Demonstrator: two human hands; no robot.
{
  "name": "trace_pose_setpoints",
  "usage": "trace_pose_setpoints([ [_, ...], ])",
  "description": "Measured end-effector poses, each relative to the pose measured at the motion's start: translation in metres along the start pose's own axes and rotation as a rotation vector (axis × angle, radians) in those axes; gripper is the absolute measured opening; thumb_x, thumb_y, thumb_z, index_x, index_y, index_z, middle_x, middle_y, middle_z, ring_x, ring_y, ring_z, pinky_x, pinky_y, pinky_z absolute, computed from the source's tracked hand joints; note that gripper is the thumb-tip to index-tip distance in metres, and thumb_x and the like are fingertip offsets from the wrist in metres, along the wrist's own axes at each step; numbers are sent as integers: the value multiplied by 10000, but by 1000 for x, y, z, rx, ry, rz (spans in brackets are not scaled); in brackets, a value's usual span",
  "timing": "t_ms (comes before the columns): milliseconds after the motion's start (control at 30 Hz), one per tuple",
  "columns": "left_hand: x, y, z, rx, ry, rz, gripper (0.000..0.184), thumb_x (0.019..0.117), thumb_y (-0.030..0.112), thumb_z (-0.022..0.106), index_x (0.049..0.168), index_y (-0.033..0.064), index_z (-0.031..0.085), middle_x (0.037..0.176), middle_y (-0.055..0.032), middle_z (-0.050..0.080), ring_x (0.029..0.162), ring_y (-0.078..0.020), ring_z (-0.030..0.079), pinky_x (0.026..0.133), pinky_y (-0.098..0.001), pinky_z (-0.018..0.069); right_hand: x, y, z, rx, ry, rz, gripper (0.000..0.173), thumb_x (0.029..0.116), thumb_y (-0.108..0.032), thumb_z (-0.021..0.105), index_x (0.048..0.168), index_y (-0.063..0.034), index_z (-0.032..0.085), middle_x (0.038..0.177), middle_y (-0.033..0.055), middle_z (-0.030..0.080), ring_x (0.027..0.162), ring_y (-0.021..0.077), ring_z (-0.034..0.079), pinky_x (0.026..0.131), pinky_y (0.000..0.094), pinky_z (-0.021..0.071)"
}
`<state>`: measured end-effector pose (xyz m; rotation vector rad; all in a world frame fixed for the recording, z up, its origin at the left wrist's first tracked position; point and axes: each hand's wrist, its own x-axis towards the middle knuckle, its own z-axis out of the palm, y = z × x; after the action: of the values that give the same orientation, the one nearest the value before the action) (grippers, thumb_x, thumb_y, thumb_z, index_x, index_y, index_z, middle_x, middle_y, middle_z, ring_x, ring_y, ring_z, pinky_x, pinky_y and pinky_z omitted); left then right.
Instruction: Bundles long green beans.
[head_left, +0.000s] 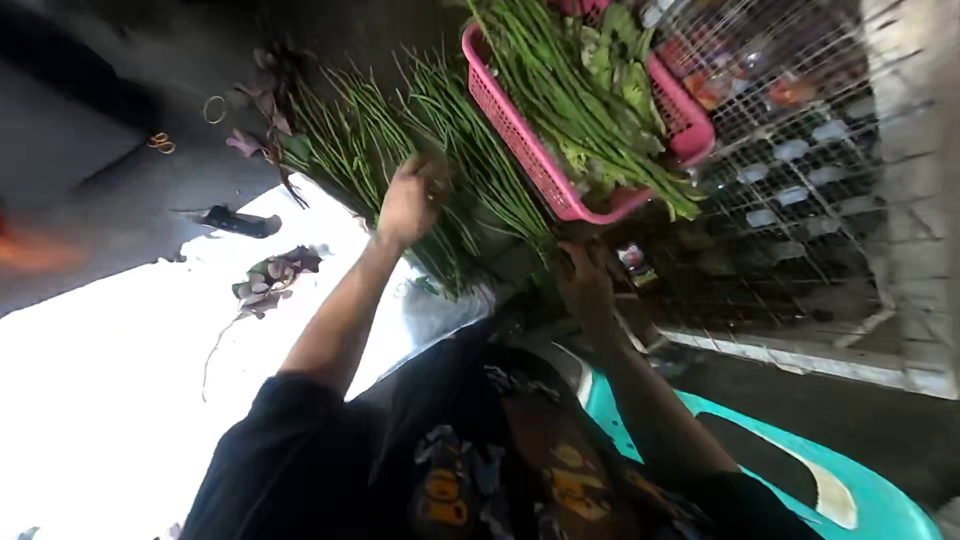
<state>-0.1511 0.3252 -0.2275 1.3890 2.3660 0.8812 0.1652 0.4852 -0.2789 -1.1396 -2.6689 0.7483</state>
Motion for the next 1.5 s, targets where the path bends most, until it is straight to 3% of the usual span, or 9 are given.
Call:
trace_pose_setpoints([
  [133, -108, -14, 42, -344, 168, -427, 274, 974, 203, 682, 1220, 80, 688, 1313, -135, 636, 1215, -240, 622, 1002, -443, 548, -7, -2, -26, -49, 2, -19, 465, 996, -219, 657, 1443, -124, 577, 1458, 225, 529, 1317, 414, 545, 1057, 599, 486],
  [233, -179, 4, 52, -499, 283, -540, 250, 995, 161, 650, 1219, 51, 660, 1271, -123, 652, 1138, -203, 660, 958, -419, 577, -21, -30, -29, 54, 89, -212, 409, 971, -144, 650, 1361, -28, 614, 1334, 243, 600, 1155, 353, 648, 948, 501, 576],
  [367, -228, 21, 64, -541, 264, -617, 229, 980, 116, 648, 1190, 27, 664, 1148, -108, 687, 951, -152, 694, 857, -354, 597, -9, -73, 16, 134, -227, -169, 302, 1001, -154, 632, 1274, -33, 675, 1242, 195, 659, 1076, 300, 684, 936, 469, 585],
  [467, -234, 27, 66, -539, 218, -576, 206, 977, 110, 652, 1167, 34, 683, 1109, -93, 704, 891, -127, 704, 826, -329, 606, 25, -79, 59, 3, -430, 12, 462, 1027, -340, 608, 1397, -65, 599, 1361, 206, 618, 1246, 370, 614, 1059, 568, 490],
  [700, -218, 26, 54, -637, 230, -482, 161, 994, 128, 651, 1130, 52, 690, 1014, -54, 724, 871, -123, 710, 824, -337, 612, 35, -95, 36, 92, -445, 86, 325, 986, -270, 684, 1234, -61, 669, 1164, 189, 695, 1072, 363, 676, 921, 611, 529],
  [867, -194, 45, 44, -1122, 83, -621, 249, 1084, 161, 494, 1218, 13, 643, 1095, -102, 719, 907, -186, 721, 843, -371, 620, -8, -133, -11, 241, -322, -122, 284, 949, -207, 736, 1174, -60, 642, 1030, 123, 686, 866, 223, 692, 769, 461, 600],
  [967, -177, 66, 41, -1519, -82, -662, 393, 1125, 269, 346, 1370, 26, 533, 1143, -93, 709, 962, -173, 725, 884, -355, 611, -40, -141, -15, 305, -272, -395, 259, 911, -204, 758, 1096, -30, 712, 1048, 118, 699, 912, 171, 693, 815, 362, 605],
  [1033, -174, 71, 54, -1593, -65, -709, 290, 1108, 245, 432, 1272, 56, 579, 1023, -64, 704, 842, -128, 698, 772, -297, 604, -51, -130, -6, 348, -318, -493, 202, 951, -207, 707, 1066, -48, 752, 1094, 91, 715, 1012, 131, 696, 897, 303, 596],
  [1500, -191, 59, 78, -1914, -81, -677, 316, 1096, 161, 431, 1375, 85, 560, 1249, -110, 692, 1051, -200, 709, 924, -371, 589, -58, -107, -9, 317, -562, -339, 381, 961, -329, 712, 1254, -87, 680, 1059, 42, 727, 913, 84, 700, 814, 277, 604],
])
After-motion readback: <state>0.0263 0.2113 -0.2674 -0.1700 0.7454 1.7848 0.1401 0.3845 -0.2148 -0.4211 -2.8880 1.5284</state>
